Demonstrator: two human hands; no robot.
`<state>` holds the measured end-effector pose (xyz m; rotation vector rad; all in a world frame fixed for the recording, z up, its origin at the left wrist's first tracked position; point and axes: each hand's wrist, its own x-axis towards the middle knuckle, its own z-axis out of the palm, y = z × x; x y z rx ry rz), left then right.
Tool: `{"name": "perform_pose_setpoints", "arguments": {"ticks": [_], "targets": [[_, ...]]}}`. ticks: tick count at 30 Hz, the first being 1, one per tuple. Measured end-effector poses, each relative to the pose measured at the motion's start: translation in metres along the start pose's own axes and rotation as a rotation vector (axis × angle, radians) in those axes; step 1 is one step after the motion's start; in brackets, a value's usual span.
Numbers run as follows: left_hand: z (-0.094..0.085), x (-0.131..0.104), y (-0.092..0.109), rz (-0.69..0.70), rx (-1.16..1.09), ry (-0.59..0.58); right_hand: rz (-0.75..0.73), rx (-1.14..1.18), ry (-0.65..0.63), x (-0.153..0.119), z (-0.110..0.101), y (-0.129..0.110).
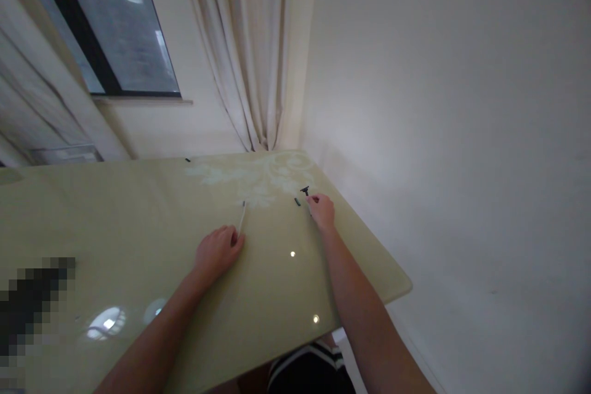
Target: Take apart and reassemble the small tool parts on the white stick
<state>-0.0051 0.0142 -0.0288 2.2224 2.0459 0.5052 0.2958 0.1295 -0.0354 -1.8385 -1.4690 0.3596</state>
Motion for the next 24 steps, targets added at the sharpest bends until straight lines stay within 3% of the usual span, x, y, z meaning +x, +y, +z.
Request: {"name": "perform_pose_setpoints", "arguments": {"ticks": [10,14,16,19,22,24], "targets": [[0.001,0.001,-0.001,-0.101,-0.061,0.001,-0.033,-0.194,0.045,-0.002,-0.002,-0.003],[0.0,0.001,0.006,-0.078,-0.219,0.134,-0.138,-0.069,0.136,-0.013,0.0,-0.022],[-0.003,0.0,0.015,-0.024,-0.299,0.22,-0.225,0.161,0.032,-0.026,0.007,-0.041],[-0.008,0.001,0.028,0.1,-0.38,0.261,-0.403,0.558,-0.331,-0.052,0.024,-0.071],[-0.009,0.013,0.038,0.251,-0.421,0.116,-0.346,0.797,-0.529,-0.069,0.035,-0.089],[-0.006,0.028,0.043,0.328,-0.428,-0.038,-0.22,0.941,-0.469,-0.07,0.036,-0.092]]}}
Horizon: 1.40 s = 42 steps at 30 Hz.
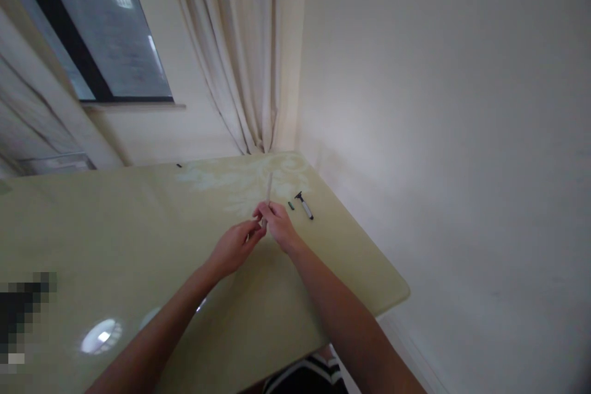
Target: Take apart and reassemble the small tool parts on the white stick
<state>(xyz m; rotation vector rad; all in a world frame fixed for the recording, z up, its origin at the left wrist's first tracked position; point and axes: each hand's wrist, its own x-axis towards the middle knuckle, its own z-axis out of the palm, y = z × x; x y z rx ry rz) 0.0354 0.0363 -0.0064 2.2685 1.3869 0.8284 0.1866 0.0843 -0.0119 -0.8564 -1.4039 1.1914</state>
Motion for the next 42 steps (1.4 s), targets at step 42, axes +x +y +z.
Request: {"name": "perform_pose_setpoints", "arguments": {"ticks": [42], "targets": [[-0.005,-0.032,-0.01,0.073,0.065,0.661,0.31,0.192,-0.145,-0.03,0.014,-0.02]]}}
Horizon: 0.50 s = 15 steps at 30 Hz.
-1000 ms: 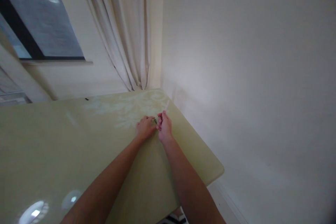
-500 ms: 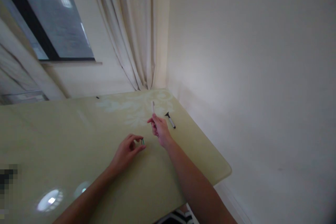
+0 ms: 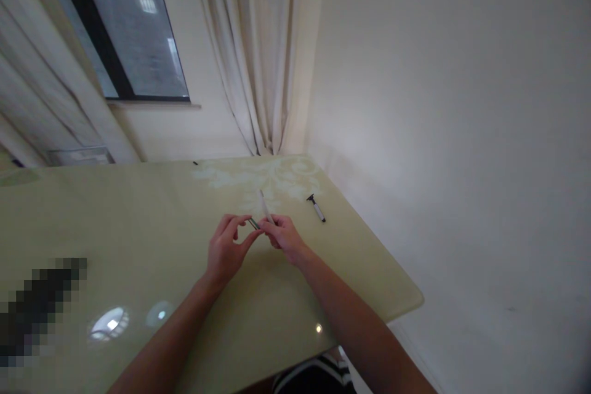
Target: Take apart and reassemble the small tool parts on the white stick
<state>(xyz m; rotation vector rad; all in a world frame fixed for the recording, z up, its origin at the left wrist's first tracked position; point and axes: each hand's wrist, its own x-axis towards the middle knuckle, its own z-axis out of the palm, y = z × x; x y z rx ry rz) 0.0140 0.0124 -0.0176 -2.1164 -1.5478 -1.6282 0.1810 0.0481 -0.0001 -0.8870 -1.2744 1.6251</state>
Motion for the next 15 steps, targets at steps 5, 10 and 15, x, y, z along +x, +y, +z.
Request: {"name": "perform_pose_setpoints", "arguments": {"ticks": [5,10,15], "targets": [[0.001,-0.001,0.001,0.013,0.021,-0.017,-0.04,-0.051,-0.003,0.002,-0.002,0.002],[0.002,-0.001,0.003,0.011,-0.024,-0.06,-0.082,-0.065,0.104,0.007,-0.006,0.004],[0.005,0.0,0.005,0.044,-0.153,-0.144,-0.079,-0.036,0.142,0.009,-0.011,0.003]]}}
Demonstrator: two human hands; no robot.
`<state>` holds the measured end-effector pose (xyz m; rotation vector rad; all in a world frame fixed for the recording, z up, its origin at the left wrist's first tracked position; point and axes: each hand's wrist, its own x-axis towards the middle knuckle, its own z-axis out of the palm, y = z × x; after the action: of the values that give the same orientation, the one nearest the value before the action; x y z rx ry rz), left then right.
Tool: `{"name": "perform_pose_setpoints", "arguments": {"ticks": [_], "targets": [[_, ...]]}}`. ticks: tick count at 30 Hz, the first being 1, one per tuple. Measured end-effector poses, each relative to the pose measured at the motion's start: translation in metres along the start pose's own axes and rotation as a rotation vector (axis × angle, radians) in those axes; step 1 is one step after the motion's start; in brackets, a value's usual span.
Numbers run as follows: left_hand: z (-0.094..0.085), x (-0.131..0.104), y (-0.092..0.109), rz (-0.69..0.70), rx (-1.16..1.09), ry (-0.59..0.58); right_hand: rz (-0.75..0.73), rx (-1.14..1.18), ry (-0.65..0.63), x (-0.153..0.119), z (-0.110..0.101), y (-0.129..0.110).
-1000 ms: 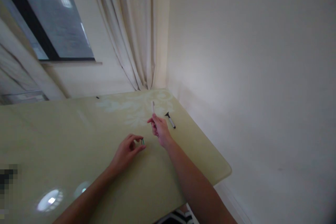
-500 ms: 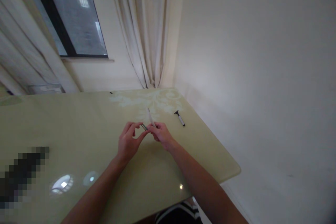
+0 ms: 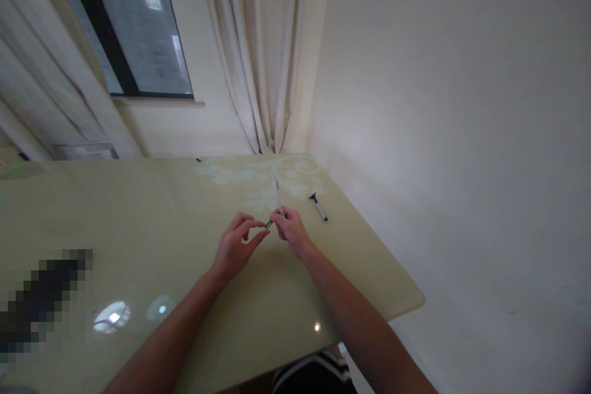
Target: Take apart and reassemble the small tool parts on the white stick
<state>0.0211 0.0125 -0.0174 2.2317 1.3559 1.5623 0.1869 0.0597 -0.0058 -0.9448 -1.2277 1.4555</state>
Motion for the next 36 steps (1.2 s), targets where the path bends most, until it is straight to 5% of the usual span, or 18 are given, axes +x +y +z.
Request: {"name": "perform_pose_setpoints", "arguments": {"ticks": [5,12,21,27,32,36], "targets": [[0.0,0.002,-0.005,-0.097,-0.073,0.002,-0.005,-0.012,-0.045,0.001,-0.001,0.003],[0.0,0.003,-0.006,-0.115,-0.186,-0.162,-0.024,-0.071,-0.214,-0.001,-0.001,0.005],[-0.015,0.015,-0.017,-0.256,-0.125,0.099,-0.095,-0.126,-0.164,0.005,-0.016,-0.005],[-0.019,0.016,-0.024,-0.289,-0.158,0.096,-0.204,-0.332,-0.288,-0.003,-0.016,-0.008],[-0.018,0.015,-0.023,-0.283,-0.17,0.08,-0.29,-0.467,-0.206,-0.001,-0.018,-0.008],[-0.019,0.015,-0.023,-0.285,-0.168,0.068,-0.297,-0.493,-0.288,0.0,-0.019,-0.007]]}}
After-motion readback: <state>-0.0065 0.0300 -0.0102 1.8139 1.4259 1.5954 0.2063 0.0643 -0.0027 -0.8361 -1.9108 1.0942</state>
